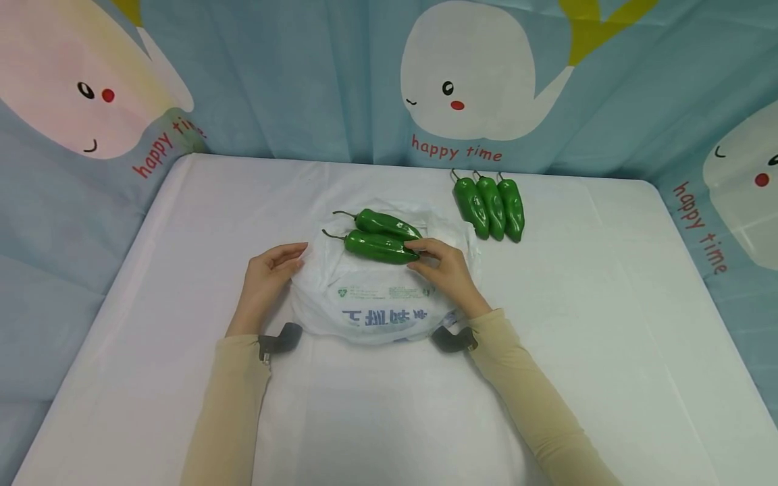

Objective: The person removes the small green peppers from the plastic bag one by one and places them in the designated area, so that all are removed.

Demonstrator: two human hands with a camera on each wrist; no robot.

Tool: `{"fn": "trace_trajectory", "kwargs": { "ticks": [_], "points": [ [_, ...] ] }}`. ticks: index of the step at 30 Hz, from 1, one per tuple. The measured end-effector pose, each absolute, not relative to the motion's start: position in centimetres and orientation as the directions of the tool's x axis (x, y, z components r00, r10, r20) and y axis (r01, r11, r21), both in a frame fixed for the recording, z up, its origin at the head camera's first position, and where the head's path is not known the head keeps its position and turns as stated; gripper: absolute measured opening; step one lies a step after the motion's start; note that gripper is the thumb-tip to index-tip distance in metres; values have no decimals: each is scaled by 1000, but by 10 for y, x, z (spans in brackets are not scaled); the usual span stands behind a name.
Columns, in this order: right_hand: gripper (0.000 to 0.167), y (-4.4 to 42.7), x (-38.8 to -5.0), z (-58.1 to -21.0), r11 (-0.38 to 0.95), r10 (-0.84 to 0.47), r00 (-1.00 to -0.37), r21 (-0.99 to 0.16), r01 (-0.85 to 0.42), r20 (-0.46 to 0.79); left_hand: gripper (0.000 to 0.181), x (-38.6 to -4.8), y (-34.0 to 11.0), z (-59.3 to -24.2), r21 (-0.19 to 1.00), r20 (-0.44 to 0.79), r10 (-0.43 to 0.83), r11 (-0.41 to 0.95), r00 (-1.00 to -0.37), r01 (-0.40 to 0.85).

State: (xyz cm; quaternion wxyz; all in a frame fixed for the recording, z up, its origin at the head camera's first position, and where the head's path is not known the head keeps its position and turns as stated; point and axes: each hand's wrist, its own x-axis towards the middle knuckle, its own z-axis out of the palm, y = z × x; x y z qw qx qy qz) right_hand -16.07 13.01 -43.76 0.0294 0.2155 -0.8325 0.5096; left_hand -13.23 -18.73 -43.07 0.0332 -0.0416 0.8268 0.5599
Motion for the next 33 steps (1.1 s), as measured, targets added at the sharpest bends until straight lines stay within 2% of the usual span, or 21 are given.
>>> {"fn": "trace_trajectory", "kwargs": {
  "ticks": [12,21,26,33],
  "points": [
    [34,131,-163,-443,493,-447,-847,-711,-502,288,35,-132,-189,-433,920,-123,-36,372,-992,-127],
    [44,128,-161,-439,459,-537,-800,-703,-543,268,35,-133,-189,-432,925,-106,-29,364,-994,-109],
    [42,127,-161,-439,456,-552,-791,-699,-551,263,35,-133,-188,-431,923,-123,-33,363,-992,-126],
    [39,130,-161,-440,382,-573,-785,-771,-510,235,36,-133,-188,-431,926,-120,-35,355,-992,-125]
  ]
}}
